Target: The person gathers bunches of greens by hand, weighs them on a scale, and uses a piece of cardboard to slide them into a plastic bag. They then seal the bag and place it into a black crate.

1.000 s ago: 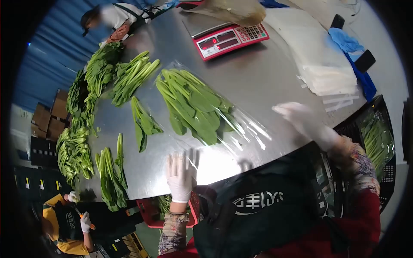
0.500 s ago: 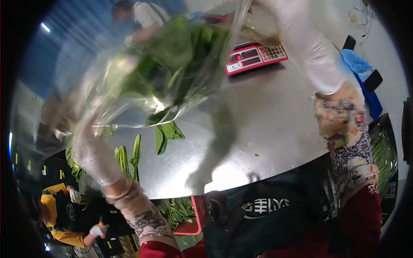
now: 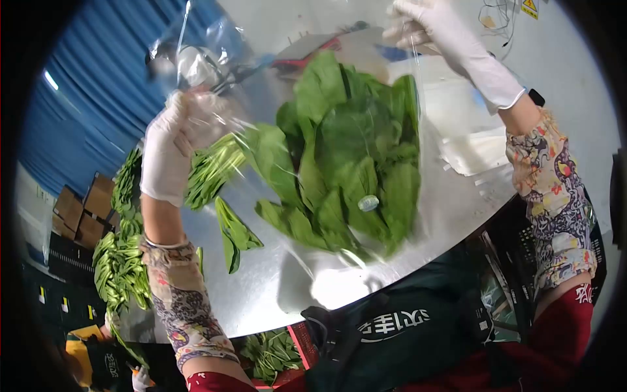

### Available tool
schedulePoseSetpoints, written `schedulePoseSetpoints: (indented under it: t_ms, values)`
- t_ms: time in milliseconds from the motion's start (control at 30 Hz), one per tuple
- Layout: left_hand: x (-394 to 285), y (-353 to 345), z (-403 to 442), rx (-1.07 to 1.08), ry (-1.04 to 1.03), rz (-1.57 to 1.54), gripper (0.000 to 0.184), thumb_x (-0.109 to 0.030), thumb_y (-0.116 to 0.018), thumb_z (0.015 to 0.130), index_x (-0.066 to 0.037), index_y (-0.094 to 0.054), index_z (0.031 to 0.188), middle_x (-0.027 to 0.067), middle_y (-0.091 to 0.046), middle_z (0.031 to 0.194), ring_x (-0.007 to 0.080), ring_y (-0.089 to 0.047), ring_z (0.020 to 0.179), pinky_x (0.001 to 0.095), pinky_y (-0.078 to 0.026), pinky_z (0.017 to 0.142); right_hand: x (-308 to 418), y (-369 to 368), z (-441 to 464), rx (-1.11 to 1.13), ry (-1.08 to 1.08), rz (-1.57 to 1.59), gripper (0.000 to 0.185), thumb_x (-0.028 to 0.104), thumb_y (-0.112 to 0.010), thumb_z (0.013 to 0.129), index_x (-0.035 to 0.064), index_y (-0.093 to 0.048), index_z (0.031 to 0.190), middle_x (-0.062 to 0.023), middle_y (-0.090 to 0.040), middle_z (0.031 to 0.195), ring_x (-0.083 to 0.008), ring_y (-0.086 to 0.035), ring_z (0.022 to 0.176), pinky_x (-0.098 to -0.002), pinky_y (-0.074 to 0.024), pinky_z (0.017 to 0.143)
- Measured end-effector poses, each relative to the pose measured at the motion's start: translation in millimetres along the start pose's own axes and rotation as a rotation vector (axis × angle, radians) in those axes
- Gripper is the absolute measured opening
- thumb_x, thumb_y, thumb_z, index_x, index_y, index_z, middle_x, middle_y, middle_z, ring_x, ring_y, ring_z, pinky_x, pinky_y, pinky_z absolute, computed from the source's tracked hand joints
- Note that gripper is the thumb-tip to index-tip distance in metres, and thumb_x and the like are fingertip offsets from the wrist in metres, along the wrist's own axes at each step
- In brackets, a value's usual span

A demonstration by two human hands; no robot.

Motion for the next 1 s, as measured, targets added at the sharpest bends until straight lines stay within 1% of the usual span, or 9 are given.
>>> schedulePoseSetpoints:
  t_ms: [167,233,300,400,467,833,933,967,1000]
  values:
    - [-10,-15,-18,-0.177,-0.049,-0.008,0.041,-0.037,-0.042,0.098,-0.001,-0.059,0.099,0.0111,-0.066,0.092,0.0168,-0.065,0.078,0.0248,-0.052,0.068,45,20,-82,-0.157,0.299,-0.364,0.023,0.022,-0.052,0.093,0.0015,-0.062,0.095,-0.0047,-0.062,0.076,-0.0118,-0.060,0.068,-0.0269,-0.0492,0.060]
    - [53,-35,-62,-0.138,0.142,-0.120,0.038,-0.035,-0.042,0.099,-0.004,-0.060,0.087,0.0050,-0.064,0.076,0.0117,-0.060,0.062,0.0219,-0.050,0.055,20,24,-139,-0.229,0.137,-0.426,0.018,0.015,-0.049,0.093,0.0007,-0.058,0.089,-0.0057,-0.059,0.068,-0.0124,-0.060,0.064,-0.0270,-0.0471,0.058]
    - [124,-55,-112,-0.140,0.118,0.503,0.041,-0.035,-0.047,0.097,-0.004,-0.061,0.074,0.0046,-0.062,0.066,0.0123,-0.059,0.057,0.0234,-0.048,0.052,-69,35,-189,-0.217,-0.083,-0.386,0.016,0.009,-0.046,0.092,0.0007,-0.054,0.082,-0.0068,-0.055,0.058,-0.0131,-0.056,0.051,-0.0274,-0.0433,0.050]
    - [236,-111,-200,-0.199,0.637,-0.093,0.038,-0.029,-0.053,0.095,0.004,-0.061,0.078,0.0105,-0.065,0.070,0.0209,-0.064,0.060,0.0294,-0.051,0.058,-180,52,-263,-0.189,-0.372,-0.346,0.014,0.009,-0.045,0.092,0.0018,-0.054,0.083,-0.0053,-0.051,0.054,-0.0121,-0.051,0.040,-0.0269,-0.0424,0.043]
    - [255,-124,-230,-0.276,0.761,-0.220,0.037,-0.027,-0.051,0.096,0.006,-0.060,0.082,0.0147,-0.064,0.070,0.0237,-0.064,0.060,0.0321,-0.052,0.058,-213,52,-293,-0.242,-0.608,-0.233,0.014,0.010,-0.045,0.092,0.0023,-0.054,0.084,-0.0047,-0.051,0.054,-0.0116,-0.053,0.042,-0.0261,-0.0439,0.043]
    - [284,-110,-248,-0.405,0.875,-0.187,0.035,-0.027,-0.058,0.092,0.005,-0.061,0.076,0.0127,-0.062,0.060,0.0200,-0.058,0.047,0.0294,-0.048,0.045,-237,46,-310,-0.162,-0.879,-0.160,0.019,0.015,-0.044,0.093,-0.0010,-0.053,0.086,-0.0073,-0.055,0.059,-0.0154,-0.058,0.046,-0.0275,-0.0452,0.046]
    - [272,-109,-229,-0.250,0.978,0.139,0.027,-0.018,-0.058,0.092,0.004,-0.061,0.076,0.0103,-0.062,0.060,0.0181,-0.058,0.049,0.0286,-0.049,0.050,-239,45,-307,-0.148,-0.889,-0.162,0.018,0.014,-0.045,0.092,0.0012,-0.054,0.085,-0.0050,-0.053,0.059,-0.0133,-0.055,0.044,-0.0249,-0.0441,0.043]
    - [256,-97,-219,-0.304,0.862,0.536,0.020,-0.014,-0.058,0.090,0.005,-0.061,0.087,0.0092,-0.063,0.063,0.0190,-0.059,0.052,0.0299,-0.050,0.052,-241,45,-305,-0.134,-0.891,-0.170,0.018,0.014,-0.045,0.092,0.0002,-0.053,0.085,-0.0062,-0.054,0.059,-0.0144,-0.056,0.044,-0.0261,-0.0449,0.044]
    - [206,-112,-187,-0.293,0.782,1.051,0.024,-0.014,-0.056,0.090,0.004,-0.058,0.106,0.0148,-0.066,0.091,0.0220,-0.064,0.075,0.0319,-0.052,0.069,-240,46,-305,-0.122,-0.896,-0.177,0.019,0.014,-0.044,0.092,-0.0008,-0.053,0.085,-0.0074,-0.054,0.059,-0.0154,-0.057,0.045,-0.0273,-0.0457,0.045]
Point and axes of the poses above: each hand's wrist, its own z-axis towards the middle knuckle, its own y-axis out of the back of the hand, x = y × z, the point moved 9 cm from there along z, towards the middle knuckle
